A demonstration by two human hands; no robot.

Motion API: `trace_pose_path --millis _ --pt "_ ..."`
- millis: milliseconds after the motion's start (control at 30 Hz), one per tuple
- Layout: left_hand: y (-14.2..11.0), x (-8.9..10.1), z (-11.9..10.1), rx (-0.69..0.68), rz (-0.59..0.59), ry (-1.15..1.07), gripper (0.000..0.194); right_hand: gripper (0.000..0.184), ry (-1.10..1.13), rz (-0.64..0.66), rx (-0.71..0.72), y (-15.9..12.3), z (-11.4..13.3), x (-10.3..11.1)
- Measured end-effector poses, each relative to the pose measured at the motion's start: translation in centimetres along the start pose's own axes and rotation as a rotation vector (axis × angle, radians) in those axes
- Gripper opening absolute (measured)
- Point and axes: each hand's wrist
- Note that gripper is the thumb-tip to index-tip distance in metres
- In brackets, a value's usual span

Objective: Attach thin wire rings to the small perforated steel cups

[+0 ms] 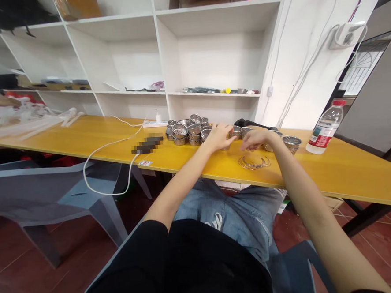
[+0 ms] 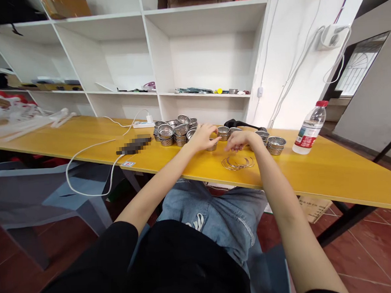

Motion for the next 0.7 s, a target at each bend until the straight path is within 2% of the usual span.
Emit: trace_pose_path --millis 133,267,467,600,700 --pt "-0.2 -0.8 -0.9 -0.015 0.116 0.145 0.03 0.069 0.047 0.132 -0.12 -2.4 0.0 0.7" --pt "-0.3 -0.9 -0.8 -0.03 0.186 0.193 0.031 0.067 -0.031 0.213 -0.231 -2.8 1.7 -0.2" --pt "0.0 -1.4 -1.3 -0.042 0.243 0.174 0.036 0.055 -0.112 0.175 -0.287 -3.0 4.5 -1.7" --pt "0.0 -1.7 -1.5 -0.023 0.28 0.14 0.044 0.05 -0.077 0.114 -0.254 -3.1 5.1 -2.2" --pt "-0.1 -1.6 -1.5 -0.024 0.304 0.111 0.042 0.053 -0.08 0.131 -0.234 -2.8 5.0 -2.3"
Point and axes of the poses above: each hand's wrist, its own y-axis towards the middle knuckle, its own x-axis out of the back of the hand, z = x × y, and after that the axes turned 6 degrees about x, right-handed
